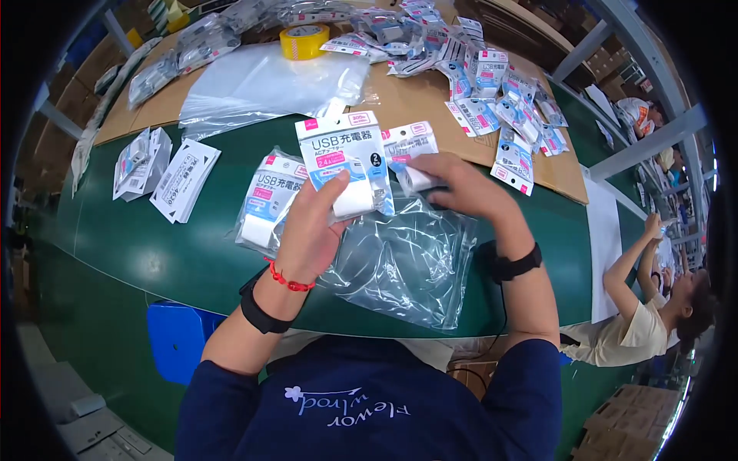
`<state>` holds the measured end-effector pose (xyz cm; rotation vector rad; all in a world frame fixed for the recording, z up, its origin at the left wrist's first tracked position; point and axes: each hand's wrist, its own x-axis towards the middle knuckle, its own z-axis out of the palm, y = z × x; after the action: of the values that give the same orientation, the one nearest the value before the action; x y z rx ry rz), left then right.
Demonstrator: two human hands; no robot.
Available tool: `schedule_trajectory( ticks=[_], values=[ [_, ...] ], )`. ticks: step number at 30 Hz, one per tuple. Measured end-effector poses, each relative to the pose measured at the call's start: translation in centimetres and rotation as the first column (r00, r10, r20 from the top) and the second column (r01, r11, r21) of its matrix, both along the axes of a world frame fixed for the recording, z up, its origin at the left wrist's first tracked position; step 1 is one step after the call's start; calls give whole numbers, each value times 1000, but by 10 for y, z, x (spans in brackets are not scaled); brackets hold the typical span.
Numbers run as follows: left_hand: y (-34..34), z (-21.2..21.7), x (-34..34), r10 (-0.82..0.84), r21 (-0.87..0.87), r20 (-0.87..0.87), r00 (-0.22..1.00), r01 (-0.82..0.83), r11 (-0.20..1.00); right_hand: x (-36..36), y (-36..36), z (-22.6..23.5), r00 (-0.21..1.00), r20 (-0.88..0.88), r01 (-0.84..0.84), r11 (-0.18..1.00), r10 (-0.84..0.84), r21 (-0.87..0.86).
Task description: Packaging small products into plastic bags at a manual assembly station.
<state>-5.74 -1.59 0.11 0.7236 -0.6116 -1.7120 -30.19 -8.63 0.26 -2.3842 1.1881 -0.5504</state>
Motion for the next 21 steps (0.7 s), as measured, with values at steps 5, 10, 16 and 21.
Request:
schedule_trajectory(
  ticks=[5,10,16,21],
  values=[
    [6,5,2,-35,-53,55,998,38,998,0,15,4,982,109,135,978,-153,159],
    [16,7,-5,-162,24,-72,984,164,986,33,53,41,923,367,166,980,-116,-109],
    [23,8,-12,-194,-59,-29,981,192,980,64,89,34,999,-21,16,900,-28,-436],
    [25,6,-13,-134,-88,78,988,141,986,52,89,23,983,135,177,814,-122,-553]
  ],
)
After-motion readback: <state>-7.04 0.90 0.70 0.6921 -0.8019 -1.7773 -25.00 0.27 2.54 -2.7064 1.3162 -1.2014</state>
